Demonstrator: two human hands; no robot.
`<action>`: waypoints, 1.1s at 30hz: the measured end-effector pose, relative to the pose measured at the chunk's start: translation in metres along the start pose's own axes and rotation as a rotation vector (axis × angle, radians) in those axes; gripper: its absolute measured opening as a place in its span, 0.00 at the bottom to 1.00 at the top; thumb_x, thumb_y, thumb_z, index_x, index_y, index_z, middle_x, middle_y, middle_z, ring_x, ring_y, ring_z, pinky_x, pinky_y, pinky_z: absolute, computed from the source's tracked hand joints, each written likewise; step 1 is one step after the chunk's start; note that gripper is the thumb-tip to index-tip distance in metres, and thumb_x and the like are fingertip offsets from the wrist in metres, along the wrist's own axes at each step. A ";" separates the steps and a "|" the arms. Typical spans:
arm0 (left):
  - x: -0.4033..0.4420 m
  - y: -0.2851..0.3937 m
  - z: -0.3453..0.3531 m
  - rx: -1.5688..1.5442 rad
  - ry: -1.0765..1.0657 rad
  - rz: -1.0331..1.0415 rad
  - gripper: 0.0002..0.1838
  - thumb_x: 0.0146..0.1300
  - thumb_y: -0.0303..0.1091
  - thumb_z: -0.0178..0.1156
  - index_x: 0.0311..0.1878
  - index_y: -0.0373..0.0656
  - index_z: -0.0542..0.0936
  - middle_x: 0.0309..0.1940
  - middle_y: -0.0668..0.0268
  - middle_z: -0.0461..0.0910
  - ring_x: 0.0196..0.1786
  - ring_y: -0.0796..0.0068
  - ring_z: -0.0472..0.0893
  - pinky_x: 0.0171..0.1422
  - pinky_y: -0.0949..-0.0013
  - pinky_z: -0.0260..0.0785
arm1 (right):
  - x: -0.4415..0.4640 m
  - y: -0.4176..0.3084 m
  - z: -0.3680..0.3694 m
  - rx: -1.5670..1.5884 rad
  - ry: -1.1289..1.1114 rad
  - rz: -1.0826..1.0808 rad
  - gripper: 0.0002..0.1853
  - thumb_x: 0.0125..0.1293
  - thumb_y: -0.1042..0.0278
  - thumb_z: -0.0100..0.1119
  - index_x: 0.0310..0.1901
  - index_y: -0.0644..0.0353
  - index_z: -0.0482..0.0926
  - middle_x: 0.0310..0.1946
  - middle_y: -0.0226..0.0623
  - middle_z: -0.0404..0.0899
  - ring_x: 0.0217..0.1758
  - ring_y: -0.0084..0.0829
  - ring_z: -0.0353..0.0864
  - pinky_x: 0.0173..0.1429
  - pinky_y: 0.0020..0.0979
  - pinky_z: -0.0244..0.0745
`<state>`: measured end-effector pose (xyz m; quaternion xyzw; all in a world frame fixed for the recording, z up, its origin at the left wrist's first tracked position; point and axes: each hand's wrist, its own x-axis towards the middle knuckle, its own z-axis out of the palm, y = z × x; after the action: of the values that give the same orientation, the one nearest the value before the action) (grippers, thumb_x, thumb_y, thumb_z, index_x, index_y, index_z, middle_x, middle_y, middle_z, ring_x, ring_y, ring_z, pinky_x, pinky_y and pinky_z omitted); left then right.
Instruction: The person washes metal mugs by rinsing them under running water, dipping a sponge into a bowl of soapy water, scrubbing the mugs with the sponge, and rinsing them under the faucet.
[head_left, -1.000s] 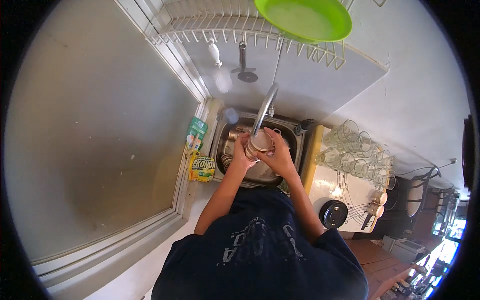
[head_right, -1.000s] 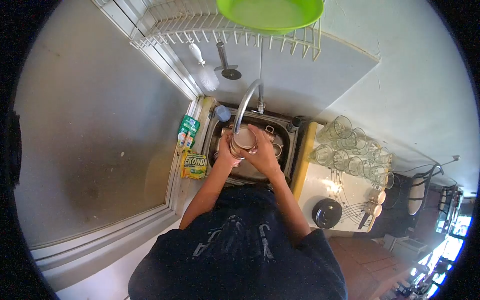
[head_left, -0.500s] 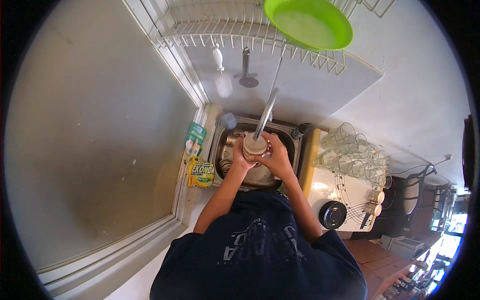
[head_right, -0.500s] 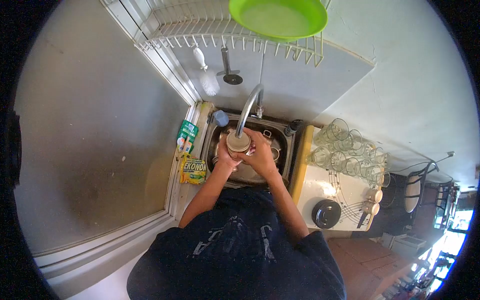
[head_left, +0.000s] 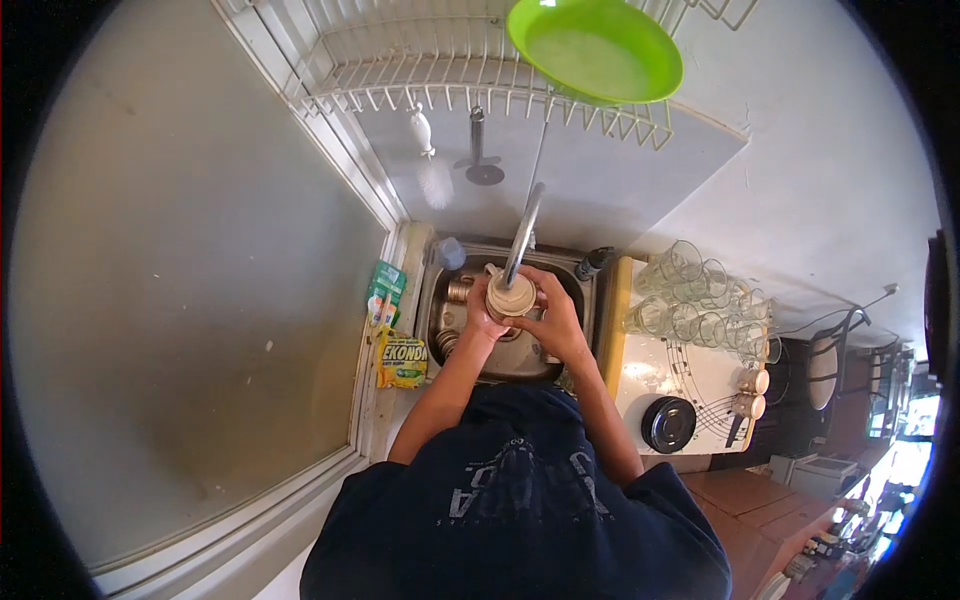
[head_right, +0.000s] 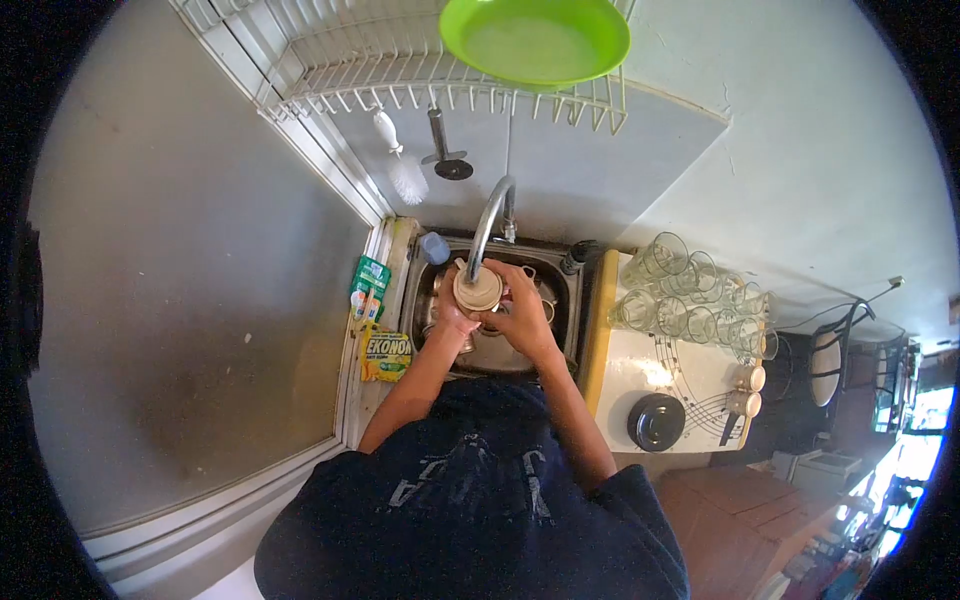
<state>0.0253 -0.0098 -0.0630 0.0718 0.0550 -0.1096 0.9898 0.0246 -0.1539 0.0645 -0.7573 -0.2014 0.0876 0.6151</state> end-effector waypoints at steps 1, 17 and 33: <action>0.001 -0.001 0.000 0.013 -0.014 0.003 0.27 0.65 0.49 0.44 0.51 0.35 0.78 0.47 0.51 0.81 0.49 0.55 0.82 0.55 0.53 0.77 | 0.000 -0.006 -0.002 -0.023 -0.007 0.000 0.39 0.42 0.77 0.74 0.61 0.57 0.71 0.55 0.38 0.73 0.55 0.36 0.76 0.55 0.32 0.77; 0.000 0.002 0.015 0.027 0.176 0.001 0.19 0.63 0.44 0.50 0.46 0.38 0.79 0.43 0.56 0.83 0.45 0.59 0.84 0.51 0.55 0.78 | -0.002 0.000 0.002 -0.075 0.022 0.010 0.38 0.46 0.77 0.72 0.62 0.60 0.68 0.57 0.39 0.71 0.62 0.33 0.72 0.59 0.35 0.76; -0.010 0.032 0.076 0.932 0.123 -0.025 0.19 0.69 0.43 0.51 0.43 0.35 0.82 0.39 0.64 0.83 0.43 0.75 0.81 0.53 0.70 0.71 | -0.012 0.035 0.004 0.982 0.063 0.639 0.35 0.71 0.32 0.32 0.64 0.54 0.64 0.56 0.44 0.73 0.58 0.40 0.75 0.60 0.51 0.73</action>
<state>0.0297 0.0111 0.0168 0.5143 0.0593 -0.1301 0.8456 0.0195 -0.1607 0.0281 -0.4090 0.1195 0.3291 0.8427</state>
